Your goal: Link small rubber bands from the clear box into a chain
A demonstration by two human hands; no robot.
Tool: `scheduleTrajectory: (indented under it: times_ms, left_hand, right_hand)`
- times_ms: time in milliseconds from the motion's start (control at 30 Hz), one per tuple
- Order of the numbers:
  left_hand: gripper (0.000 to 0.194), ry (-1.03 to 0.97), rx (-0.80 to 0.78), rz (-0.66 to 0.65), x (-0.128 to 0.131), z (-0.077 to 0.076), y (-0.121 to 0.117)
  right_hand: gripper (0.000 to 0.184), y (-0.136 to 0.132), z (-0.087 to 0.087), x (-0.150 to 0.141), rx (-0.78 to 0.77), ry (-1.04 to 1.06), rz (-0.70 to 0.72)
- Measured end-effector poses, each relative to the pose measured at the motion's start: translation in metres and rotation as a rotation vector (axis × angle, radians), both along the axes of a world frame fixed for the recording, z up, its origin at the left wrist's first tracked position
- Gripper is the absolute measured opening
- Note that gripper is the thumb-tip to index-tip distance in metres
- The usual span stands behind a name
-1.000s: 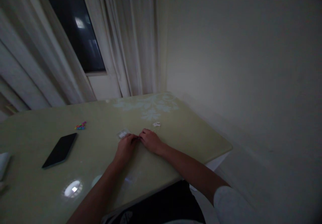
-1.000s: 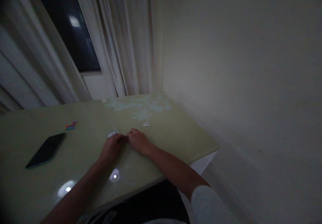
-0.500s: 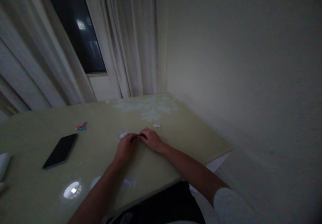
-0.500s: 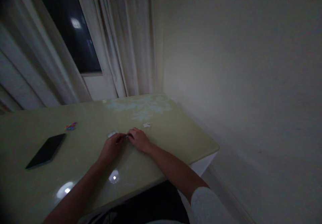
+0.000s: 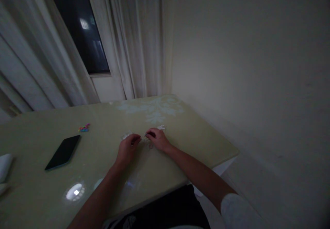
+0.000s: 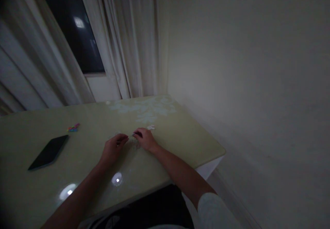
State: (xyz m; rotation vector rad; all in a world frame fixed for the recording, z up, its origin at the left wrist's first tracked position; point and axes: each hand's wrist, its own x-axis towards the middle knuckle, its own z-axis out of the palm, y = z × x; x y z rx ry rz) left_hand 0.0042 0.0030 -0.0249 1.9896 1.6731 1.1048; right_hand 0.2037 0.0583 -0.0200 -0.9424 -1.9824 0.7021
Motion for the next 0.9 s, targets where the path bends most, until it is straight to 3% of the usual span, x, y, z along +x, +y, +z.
scheduleTrajectory:
  times_ms: [633,900]
  left_hand:
    - [0.029,-0.008,-0.028,-0.011,-0.0015,0.0059,-0.0058]
    - [0.033,-0.022,-0.032,-0.057,-0.0018,0.0001,-0.002]
  right_hand:
    - [0.01,-0.001,0.0027,0.003,0.02,-0.016,-0.021]
    - [0.011,-0.001,0.002,0.0035,0.026,-0.009,-0.008]
